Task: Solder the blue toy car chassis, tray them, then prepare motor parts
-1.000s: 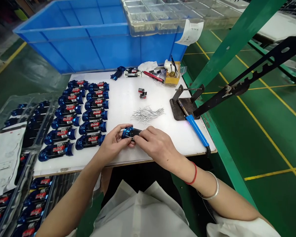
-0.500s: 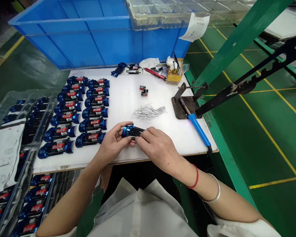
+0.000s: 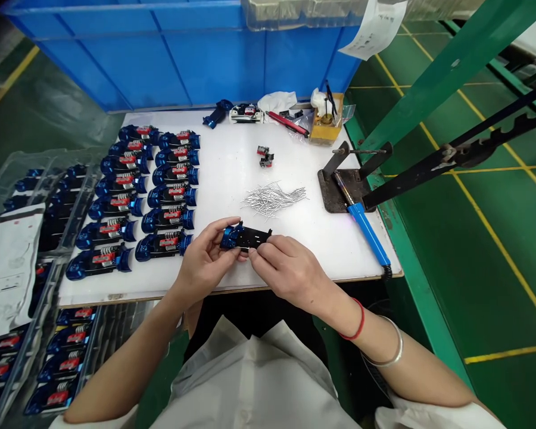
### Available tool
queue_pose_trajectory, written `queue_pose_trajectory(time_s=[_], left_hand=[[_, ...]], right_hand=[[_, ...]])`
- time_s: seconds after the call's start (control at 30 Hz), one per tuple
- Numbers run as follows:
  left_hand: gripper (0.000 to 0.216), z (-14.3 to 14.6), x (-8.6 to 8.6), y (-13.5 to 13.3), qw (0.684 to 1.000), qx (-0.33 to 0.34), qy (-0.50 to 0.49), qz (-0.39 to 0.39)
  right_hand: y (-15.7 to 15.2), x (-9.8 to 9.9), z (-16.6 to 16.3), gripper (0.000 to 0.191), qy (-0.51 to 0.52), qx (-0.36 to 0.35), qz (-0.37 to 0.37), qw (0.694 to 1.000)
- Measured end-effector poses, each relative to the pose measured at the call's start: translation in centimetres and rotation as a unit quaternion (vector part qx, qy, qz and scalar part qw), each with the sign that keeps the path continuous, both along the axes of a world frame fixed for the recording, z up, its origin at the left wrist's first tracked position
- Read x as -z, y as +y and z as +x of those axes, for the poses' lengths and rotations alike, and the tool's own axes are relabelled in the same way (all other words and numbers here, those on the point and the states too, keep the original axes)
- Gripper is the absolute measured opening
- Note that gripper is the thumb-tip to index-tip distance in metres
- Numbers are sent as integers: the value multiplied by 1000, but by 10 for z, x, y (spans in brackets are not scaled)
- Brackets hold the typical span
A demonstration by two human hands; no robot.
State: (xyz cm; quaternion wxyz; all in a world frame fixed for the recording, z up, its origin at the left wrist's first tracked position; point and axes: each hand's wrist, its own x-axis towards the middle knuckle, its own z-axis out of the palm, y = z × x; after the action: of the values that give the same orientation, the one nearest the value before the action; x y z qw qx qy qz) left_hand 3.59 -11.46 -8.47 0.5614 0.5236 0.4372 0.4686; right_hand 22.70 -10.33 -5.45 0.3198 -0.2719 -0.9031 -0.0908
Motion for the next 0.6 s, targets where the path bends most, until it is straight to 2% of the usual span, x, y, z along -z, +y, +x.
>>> queue_pose_trajectory(time_s=[0.33,0.6], left_hand=[[42,0,2,-3,998,-7,37,46],[43,-1,-1,-3,997,-6,57,46]], right_hand=[[-1,5,3,16,-10,-7,8,1000],[0,5,4,18,-10,-20,1,1000]])
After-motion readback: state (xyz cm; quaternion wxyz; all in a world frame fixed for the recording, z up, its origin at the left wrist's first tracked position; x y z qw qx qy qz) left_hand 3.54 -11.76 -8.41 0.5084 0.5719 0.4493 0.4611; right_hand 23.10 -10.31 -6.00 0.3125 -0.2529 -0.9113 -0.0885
